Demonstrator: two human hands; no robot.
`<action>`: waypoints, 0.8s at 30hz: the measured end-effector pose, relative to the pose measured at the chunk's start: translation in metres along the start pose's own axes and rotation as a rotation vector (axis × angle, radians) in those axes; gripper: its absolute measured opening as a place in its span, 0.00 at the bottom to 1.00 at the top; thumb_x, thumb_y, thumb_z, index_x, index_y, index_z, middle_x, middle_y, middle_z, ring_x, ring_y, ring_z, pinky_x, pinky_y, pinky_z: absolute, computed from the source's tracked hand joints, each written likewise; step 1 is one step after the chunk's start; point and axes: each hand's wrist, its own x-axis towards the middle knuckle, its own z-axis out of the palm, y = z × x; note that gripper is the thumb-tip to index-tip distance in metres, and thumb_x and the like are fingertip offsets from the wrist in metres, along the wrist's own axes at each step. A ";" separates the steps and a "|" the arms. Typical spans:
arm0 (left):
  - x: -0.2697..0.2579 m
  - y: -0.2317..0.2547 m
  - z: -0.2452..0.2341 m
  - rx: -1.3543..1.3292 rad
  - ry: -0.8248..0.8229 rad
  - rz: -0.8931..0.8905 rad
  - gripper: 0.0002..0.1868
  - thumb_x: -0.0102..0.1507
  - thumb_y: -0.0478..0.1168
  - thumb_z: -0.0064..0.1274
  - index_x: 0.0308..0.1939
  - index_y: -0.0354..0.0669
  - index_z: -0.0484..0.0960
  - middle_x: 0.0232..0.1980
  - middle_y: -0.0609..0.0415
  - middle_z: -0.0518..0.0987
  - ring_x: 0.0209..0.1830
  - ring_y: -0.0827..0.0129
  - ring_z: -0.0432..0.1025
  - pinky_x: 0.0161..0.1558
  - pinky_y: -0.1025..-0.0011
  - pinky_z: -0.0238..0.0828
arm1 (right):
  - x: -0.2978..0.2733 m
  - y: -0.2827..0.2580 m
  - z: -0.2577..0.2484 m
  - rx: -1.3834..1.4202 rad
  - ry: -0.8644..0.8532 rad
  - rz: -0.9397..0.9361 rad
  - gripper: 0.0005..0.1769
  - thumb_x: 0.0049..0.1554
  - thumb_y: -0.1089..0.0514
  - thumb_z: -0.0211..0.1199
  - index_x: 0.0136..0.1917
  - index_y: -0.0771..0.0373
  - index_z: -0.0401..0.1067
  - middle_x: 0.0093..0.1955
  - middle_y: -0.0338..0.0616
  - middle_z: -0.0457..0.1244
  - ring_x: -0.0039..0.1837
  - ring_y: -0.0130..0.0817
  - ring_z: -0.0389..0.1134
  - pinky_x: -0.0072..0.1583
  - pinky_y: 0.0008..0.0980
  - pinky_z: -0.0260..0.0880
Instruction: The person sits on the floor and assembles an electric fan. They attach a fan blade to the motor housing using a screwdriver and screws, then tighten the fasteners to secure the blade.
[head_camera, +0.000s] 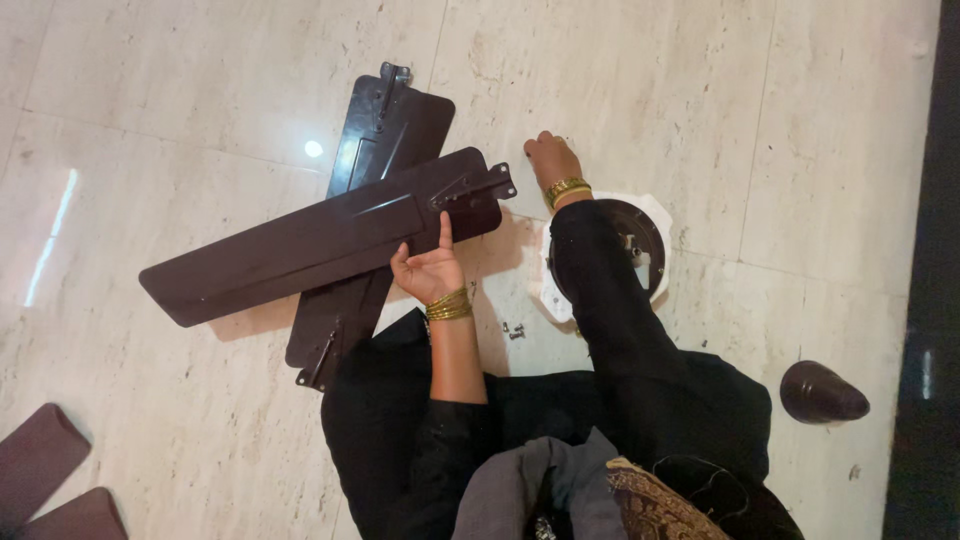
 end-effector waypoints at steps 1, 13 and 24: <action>0.000 -0.001 0.002 -0.007 -0.023 0.002 0.21 0.58 0.37 0.52 0.55 0.34 0.73 0.67 0.47 0.72 0.69 0.54 0.67 0.71 0.34 0.62 | 0.003 0.001 0.004 -0.049 -0.029 -0.034 0.05 0.55 0.63 0.59 0.42 0.60 0.76 0.44 0.53 0.66 0.49 0.54 0.69 0.48 0.49 0.71; 0.011 -0.012 -0.016 -0.009 0.039 -0.058 0.16 0.57 0.35 0.54 0.48 0.37 0.73 0.64 0.48 0.72 0.65 0.59 0.68 0.67 0.32 0.66 | -0.028 -0.027 -0.103 0.224 -0.022 0.157 0.02 0.51 0.60 0.68 0.39 0.59 0.78 0.40 0.48 0.70 0.43 0.46 0.73 0.49 0.40 0.73; 0.000 -0.033 -0.029 0.195 -0.044 -0.252 0.18 0.63 0.39 0.59 0.53 0.39 0.72 0.63 0.51 0.69 0.66 0.56 0.65 0.63 0.30 0.71 | -0.141 -0.037 -0.189 0.382 0.104 0.095 0.07 0.51 0.69 0.72 0.44 0.64 0.79 0.44 0.49 0.69 0.46 0.41 0.72 0.49 0.35 0.73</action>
